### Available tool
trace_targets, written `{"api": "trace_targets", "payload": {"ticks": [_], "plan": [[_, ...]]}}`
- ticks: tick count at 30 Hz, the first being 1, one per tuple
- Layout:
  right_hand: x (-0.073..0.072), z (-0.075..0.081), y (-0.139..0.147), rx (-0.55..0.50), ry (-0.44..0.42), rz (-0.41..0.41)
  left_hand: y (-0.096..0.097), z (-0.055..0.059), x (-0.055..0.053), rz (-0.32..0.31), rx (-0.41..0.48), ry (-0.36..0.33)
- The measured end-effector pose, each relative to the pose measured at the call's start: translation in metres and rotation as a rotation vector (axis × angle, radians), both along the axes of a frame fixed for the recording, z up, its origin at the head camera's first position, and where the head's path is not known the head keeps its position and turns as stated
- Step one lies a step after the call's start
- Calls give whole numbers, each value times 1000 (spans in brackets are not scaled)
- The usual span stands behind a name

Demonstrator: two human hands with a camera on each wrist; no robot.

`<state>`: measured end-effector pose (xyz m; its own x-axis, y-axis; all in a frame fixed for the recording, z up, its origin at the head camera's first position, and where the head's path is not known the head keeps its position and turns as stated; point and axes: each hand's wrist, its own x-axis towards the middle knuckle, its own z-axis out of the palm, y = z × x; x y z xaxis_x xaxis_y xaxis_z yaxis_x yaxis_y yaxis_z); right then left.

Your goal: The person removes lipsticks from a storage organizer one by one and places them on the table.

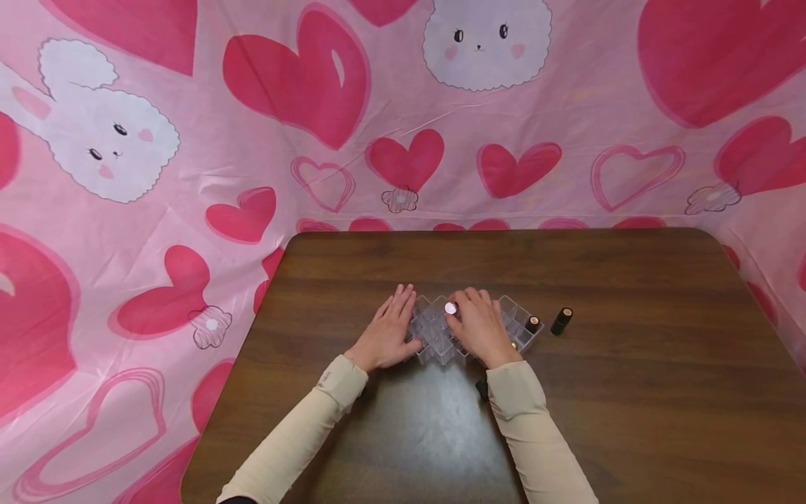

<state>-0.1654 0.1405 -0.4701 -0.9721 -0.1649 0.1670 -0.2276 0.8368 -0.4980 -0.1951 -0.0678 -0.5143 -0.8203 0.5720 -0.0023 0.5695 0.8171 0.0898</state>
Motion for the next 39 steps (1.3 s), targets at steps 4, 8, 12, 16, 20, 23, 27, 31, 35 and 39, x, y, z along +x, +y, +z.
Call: {"api": "trace_targets", "payload": {"ticks": [4, 8, 12, 16, 20, 23, 27, 31, 35, 39], "plan": [[0, -1, 0, -15, 3, -6, 0, -1, 0, 1, 9, -12], [-1, -2, 1, -27, 7, -17, 0, -1, 0, -1, 18, -23], [-1, 0, 0, -49, 14, -26, 0, -1, 0, -2, 21, -23], [-1, 2, 0, -75, 28, -44, 0, -1, 0, -2, 21, -26], [-1, 3, 0, -92, 57, -55, 0, 0, 1, -4, 24, -25], [-1, 3, 0, -99, 70, -60, 0, 0, 1, -5, 29, -25], [0, 4, 1, -103, 79, -70, -1, 0, 2, -6, 35, -23], [1, 5, 1, -114, 91, -69, 0, 1, 2, -7, 40, -17], [2, 7, 1, -127, 101, -67, 0, 1, 1, -2, 37, -20], [2, 8, 1, -138, 109, -75, 0, 1, 1, 2, 30, -23]]}}
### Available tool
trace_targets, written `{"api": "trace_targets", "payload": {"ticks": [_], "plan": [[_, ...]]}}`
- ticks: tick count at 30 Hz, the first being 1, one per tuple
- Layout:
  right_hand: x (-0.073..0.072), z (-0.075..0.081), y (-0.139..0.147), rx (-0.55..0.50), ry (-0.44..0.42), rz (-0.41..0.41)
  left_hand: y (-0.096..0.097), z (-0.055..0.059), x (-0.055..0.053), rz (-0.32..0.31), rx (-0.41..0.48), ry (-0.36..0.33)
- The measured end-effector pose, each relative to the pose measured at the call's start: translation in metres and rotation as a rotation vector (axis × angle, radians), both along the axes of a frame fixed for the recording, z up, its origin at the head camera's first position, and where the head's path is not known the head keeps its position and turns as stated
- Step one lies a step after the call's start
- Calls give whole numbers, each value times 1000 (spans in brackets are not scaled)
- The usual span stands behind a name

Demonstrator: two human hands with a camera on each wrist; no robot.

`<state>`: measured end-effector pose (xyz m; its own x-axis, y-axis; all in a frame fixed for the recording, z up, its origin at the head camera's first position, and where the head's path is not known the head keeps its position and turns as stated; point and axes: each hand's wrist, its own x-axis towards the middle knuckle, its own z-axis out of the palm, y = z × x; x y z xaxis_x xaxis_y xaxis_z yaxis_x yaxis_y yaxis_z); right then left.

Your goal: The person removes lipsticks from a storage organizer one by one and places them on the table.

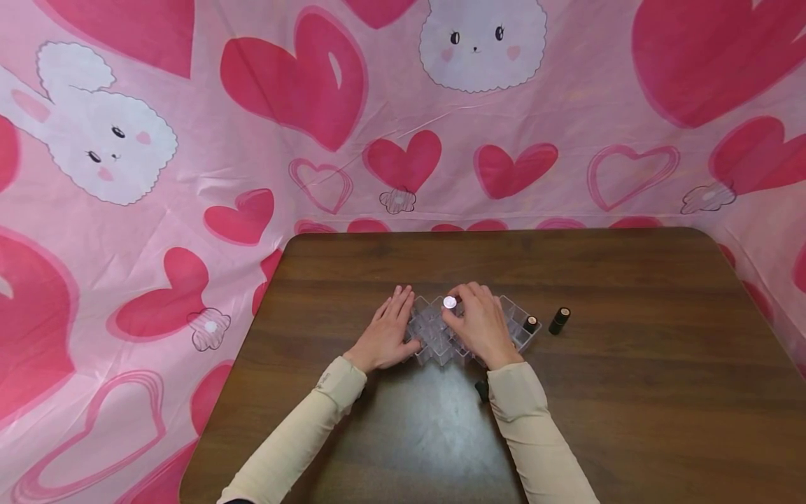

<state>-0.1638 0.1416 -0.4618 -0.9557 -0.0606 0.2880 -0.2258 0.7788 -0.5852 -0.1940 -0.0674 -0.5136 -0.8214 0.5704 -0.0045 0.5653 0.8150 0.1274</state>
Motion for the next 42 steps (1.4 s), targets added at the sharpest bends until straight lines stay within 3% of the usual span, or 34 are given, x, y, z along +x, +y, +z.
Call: {"api": "trace_targets", "payload": {"ticks": [27, 42], "plan": [[0, 5, 0, -100, 160, -58, 0, -2, -1, 4, 3, 10], [5, 13, 7, -113, 95, -90, 0, -2, 0, 8, 22, 8]]}}
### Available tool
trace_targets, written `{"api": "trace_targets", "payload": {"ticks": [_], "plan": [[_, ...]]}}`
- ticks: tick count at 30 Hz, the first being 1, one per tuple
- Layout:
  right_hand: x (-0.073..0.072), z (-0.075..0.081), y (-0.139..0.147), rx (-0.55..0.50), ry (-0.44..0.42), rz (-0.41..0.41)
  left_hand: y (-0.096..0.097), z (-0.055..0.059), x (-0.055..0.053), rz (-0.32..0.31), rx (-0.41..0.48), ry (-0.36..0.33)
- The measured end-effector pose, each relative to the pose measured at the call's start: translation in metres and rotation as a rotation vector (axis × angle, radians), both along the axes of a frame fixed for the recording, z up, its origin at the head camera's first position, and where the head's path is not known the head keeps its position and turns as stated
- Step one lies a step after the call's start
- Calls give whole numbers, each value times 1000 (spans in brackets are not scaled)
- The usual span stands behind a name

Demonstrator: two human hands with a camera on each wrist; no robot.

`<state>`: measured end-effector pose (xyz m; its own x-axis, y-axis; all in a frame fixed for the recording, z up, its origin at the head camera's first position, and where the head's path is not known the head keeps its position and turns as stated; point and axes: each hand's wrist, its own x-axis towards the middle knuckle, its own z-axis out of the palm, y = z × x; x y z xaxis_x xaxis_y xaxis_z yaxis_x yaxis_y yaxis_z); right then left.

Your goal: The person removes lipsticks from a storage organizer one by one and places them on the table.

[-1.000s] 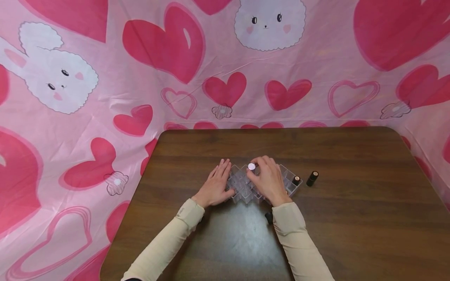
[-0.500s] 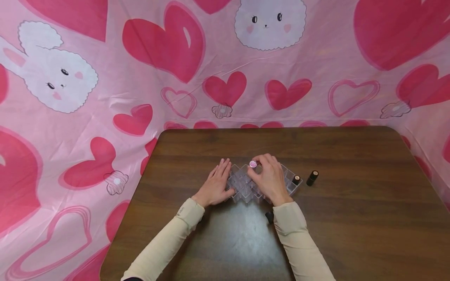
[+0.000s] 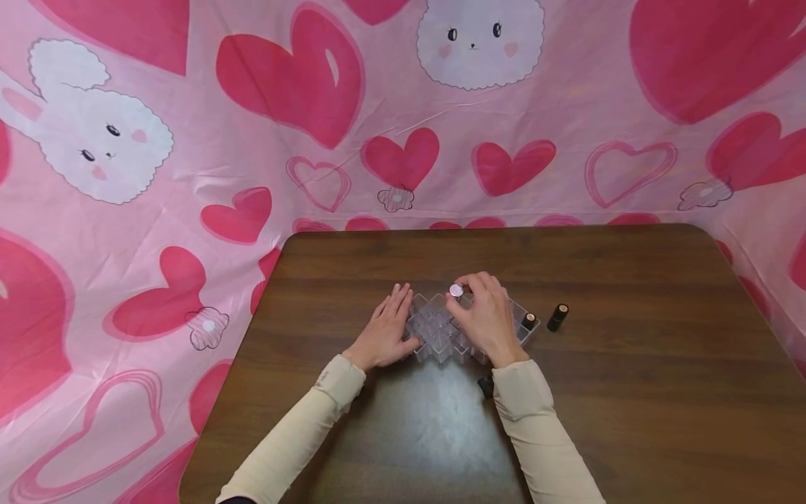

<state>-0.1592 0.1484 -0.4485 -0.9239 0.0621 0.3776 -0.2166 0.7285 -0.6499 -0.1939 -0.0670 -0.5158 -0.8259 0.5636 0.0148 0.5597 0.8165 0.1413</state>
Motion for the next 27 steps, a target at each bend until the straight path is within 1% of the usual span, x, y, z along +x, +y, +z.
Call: {"api": "trace_targets", "payload": {"ticks": [10, 19, 27], "plan": [[0, 4, 6, 14, 24, -9, 0, 1, 1, -2, 13, -17], [1, 4, 13, 4, 19, -8, 0, 0, 1, -9, 19, -8], [1, 8, 19, 13, 38, -6, 0, 1, 1, -6, 22, -12]]}}
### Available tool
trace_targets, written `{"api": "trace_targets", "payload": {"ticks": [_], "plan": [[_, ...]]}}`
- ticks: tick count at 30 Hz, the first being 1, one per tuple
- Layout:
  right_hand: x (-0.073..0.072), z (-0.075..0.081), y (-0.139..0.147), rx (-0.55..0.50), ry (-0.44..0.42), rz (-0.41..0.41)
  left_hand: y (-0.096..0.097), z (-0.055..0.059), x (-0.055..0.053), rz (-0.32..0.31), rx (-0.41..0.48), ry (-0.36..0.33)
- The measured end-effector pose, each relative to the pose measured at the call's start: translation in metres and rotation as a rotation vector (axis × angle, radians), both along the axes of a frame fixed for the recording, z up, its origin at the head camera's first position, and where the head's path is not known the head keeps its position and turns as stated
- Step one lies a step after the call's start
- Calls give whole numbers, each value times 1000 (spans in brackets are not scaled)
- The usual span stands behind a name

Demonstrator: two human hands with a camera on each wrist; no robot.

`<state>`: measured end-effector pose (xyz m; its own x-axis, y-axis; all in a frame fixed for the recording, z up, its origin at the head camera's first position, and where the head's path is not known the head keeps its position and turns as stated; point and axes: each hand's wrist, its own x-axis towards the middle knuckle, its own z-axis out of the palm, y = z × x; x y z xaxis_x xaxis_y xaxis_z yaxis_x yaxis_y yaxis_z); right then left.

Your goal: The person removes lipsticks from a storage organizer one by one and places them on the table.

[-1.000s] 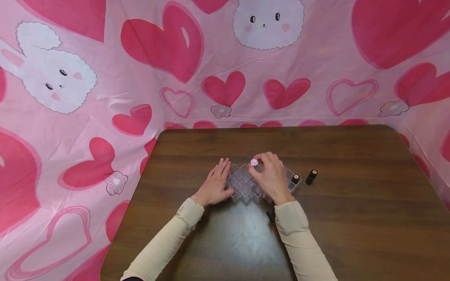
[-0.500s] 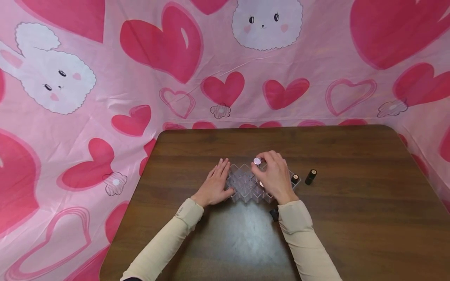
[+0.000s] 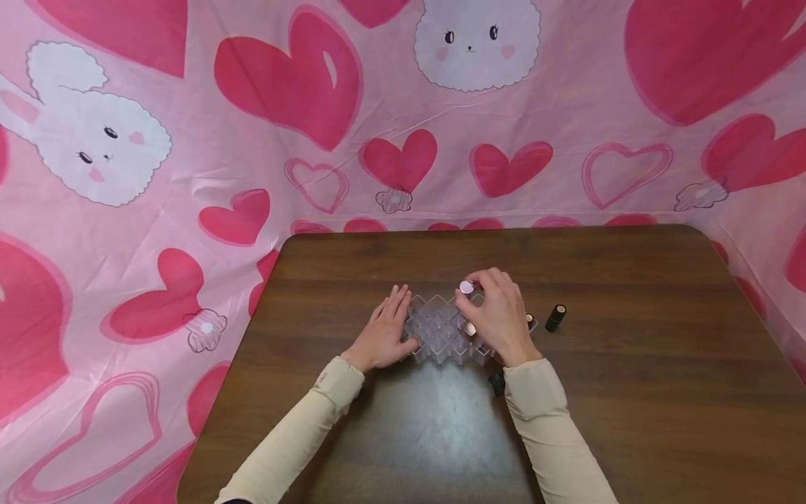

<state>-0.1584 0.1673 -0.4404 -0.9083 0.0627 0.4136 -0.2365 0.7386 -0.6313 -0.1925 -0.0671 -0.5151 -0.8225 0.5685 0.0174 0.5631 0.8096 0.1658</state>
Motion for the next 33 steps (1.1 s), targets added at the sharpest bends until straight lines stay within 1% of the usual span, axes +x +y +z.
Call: {"api": "trace_targets", "payload": {"ticks": [6, 17, 23, 33], "plan": [[0, 3, 4, 6, 25, 0, 0, 1, 0, -1, -1, -2], [2, 7, 13, 9, -12, -9, 1, 3, 1, 11, -13, -16], [4, 8, 17, 8, -4, -11, 0, 2, 0, 7, -22, -13], [5, 12, 22, 59, -11, -19, 0, 0, -2, 7, -7, -7]]}}
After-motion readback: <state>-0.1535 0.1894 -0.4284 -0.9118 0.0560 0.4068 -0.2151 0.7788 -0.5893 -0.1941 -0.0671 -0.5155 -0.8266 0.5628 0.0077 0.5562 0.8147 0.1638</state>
